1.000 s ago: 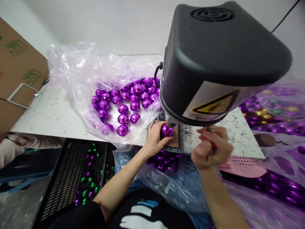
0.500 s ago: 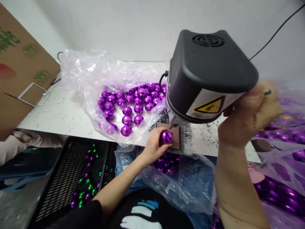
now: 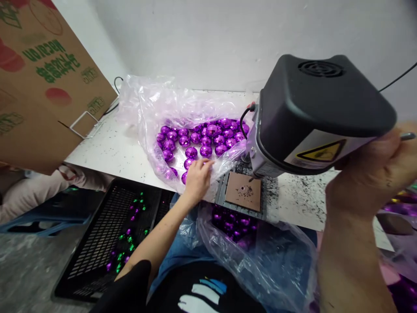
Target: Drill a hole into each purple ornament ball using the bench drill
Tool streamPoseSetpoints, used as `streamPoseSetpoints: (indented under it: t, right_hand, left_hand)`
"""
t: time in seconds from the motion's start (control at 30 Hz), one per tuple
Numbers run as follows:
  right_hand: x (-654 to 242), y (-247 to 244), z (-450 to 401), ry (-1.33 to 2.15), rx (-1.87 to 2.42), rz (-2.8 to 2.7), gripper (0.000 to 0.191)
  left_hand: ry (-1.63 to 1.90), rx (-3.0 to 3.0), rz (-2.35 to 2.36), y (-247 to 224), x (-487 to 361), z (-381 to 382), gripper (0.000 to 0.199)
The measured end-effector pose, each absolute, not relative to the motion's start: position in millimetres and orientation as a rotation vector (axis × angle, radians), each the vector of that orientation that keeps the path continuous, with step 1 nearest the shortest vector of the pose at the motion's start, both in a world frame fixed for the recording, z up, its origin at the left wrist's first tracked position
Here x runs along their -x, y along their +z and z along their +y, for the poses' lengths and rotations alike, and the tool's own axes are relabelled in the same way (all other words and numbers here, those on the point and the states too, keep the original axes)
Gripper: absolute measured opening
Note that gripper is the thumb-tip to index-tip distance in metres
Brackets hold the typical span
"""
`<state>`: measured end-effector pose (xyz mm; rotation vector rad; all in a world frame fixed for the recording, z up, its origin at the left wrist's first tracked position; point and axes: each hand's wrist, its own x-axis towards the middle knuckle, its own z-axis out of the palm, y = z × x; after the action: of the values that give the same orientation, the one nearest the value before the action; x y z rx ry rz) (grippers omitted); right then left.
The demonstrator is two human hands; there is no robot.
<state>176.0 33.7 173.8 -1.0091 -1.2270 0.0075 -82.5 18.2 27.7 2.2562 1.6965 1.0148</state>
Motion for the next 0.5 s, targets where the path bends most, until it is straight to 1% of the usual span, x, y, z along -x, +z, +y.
streamPoseSetpoints:
  t: [0.07,0.1,0.17,0.2,0.23,0.3,0.4,0.5]
  right_hand:
    - [-175,174,34,-0.047,1.023,-1.244,0.069]
    - [-175,175,35,-0.067,1.03,-1.249,0.069]
    - [-176,176,38,-0.047,1.03,-1.237,0.068]
    - [-177,176,40,-0.019,1.023,-1.231,0.068]
    - [-178,176,43,0.018,1.016,-1.231,0.067]
    - [-181,176,48,0.079,0.996,-1.245,0.066]
    - [-185,173,53,0.097,0.992,-1.267,0.063]
    - [-187,170,55,0.081,0.979,-1.269,0.062]
  left_hand:
    - [0.804,-2.216,1.882,25,96,44,0.031]
    - [0.687,-2.195,1.911,22,100,52,0.036]
    - [0.53,-2.159,1.871,19,103,61,0.047]
    - [0.52,-2.138,1.83,18,103,63,0.049]
    - [0.56,-2.107,1.79,17,103,63,0.05]
    - [0.751,-1.976,1.709,20,105,64,0.05]
    - [1.038,-1.552,1.49,30,113,63,0.051]
    - [1.112,-1.131,1.19,43,121,57,0.055]
